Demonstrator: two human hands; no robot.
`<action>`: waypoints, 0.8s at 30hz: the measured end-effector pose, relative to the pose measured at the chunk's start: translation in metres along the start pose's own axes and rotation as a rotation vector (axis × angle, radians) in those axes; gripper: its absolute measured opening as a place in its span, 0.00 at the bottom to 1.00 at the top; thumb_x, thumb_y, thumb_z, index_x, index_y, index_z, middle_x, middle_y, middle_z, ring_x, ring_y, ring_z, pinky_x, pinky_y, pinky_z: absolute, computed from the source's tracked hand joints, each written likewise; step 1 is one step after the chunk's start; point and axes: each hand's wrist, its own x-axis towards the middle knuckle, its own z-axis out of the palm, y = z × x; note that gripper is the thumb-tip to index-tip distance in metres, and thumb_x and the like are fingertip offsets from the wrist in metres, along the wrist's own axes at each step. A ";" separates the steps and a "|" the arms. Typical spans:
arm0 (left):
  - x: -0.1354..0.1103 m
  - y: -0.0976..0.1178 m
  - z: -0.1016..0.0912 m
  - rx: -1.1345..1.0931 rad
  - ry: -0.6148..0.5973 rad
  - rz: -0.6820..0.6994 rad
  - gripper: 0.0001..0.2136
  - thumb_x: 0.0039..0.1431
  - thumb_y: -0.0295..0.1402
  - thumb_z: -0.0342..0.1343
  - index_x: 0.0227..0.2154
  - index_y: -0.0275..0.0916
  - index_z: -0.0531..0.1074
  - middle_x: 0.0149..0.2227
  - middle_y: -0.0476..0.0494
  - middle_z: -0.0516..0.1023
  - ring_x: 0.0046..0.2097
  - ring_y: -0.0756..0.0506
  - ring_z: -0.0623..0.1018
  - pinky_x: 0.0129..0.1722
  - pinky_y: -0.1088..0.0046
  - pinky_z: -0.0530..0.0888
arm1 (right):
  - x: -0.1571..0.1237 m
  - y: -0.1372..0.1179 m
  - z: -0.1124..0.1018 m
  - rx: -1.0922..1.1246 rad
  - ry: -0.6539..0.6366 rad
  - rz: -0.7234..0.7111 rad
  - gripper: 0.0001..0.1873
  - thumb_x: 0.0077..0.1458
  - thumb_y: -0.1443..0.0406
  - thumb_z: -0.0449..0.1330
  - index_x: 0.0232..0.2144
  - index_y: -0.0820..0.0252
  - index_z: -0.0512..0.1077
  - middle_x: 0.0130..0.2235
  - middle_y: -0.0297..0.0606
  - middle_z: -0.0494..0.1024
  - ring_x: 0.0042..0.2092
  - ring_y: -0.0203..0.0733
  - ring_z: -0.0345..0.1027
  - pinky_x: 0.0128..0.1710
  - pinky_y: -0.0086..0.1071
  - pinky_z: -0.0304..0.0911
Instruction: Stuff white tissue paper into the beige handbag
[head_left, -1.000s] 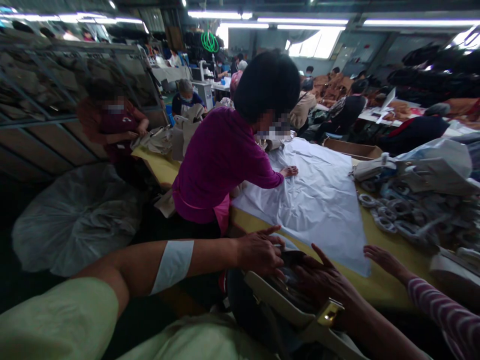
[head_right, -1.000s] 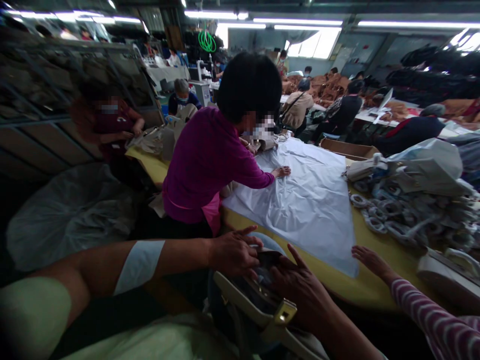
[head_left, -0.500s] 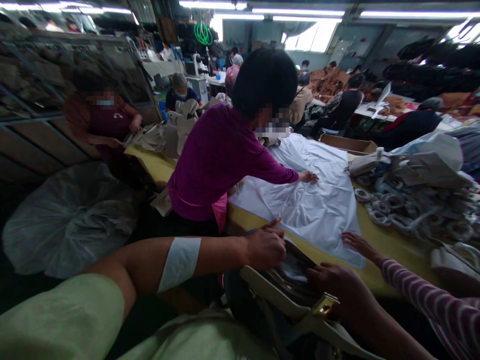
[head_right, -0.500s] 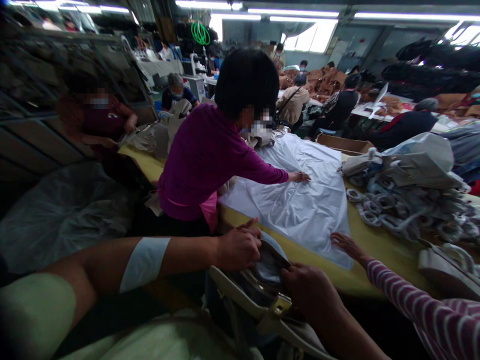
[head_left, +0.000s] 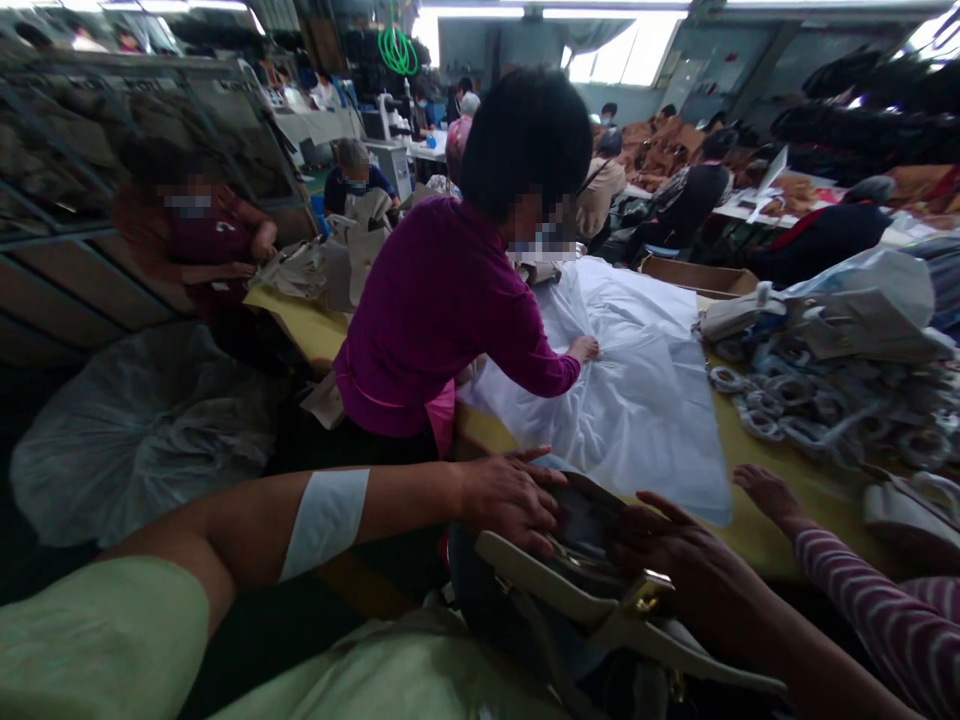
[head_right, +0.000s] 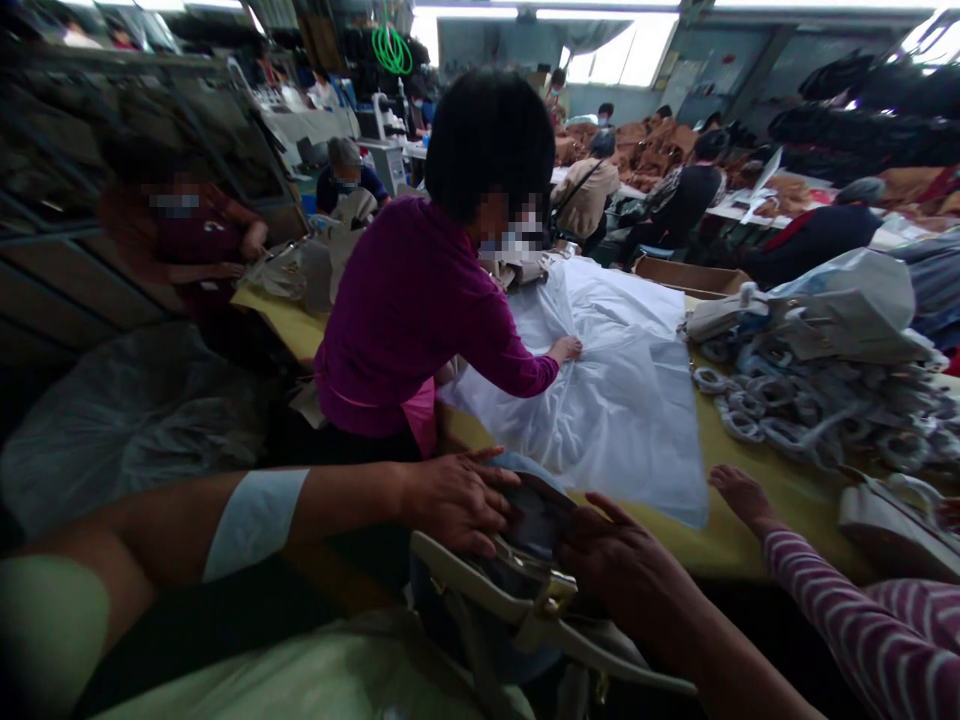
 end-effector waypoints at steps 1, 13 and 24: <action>0.000 -0.001 0.000 0.002 0.001 -0.012 0.11 0.69 0.44 0.66 0.51 0.50 0.83 0.58 0.53 0.84 0.73 0.39 0.68 0.80 0.51 0.38 | 0.002 0.000 -0.002 0.003 0.010 -0.008 0.16 0.64 0.75 0.59 0.43 0.50 0.81 0.44 0.31 0.87 0.49 0.40 0.80 0.63 0.42 0.68; -0.001 0.020 0.002 0.060 0.071 -0.025 0.15 0.68 0.42 0.67 0.53 0.42 0.80 0.59 0.46 0.83 0.61 0.41 0.79 0.73 0.55 0.62 | -0.030 0.018 0.017 0.211 0.064 0.103 0.18 0.68 0.62 0.53 0.50 0.45 0.82 0.47 0.40 0.86 0.53 0.47 0.80 0.52 0.42 0.78; 0.003 0.039 -0.002 0.033 0.050 -0.097 0.14 0.72 0.37 0.61 0.57 0.45 0.79 0.61 0.46 0.81 0.63 0.40 0.76 0.74 0.55 0.61 | -0.025 -0.002 0.032 0.276 -0.050 0.201 0.21 0.64 0.62 0.54 0.54 0.45 0.80 0.51 0.40 0.84 0.57 0.53 0.78 0.58 0.50 0.76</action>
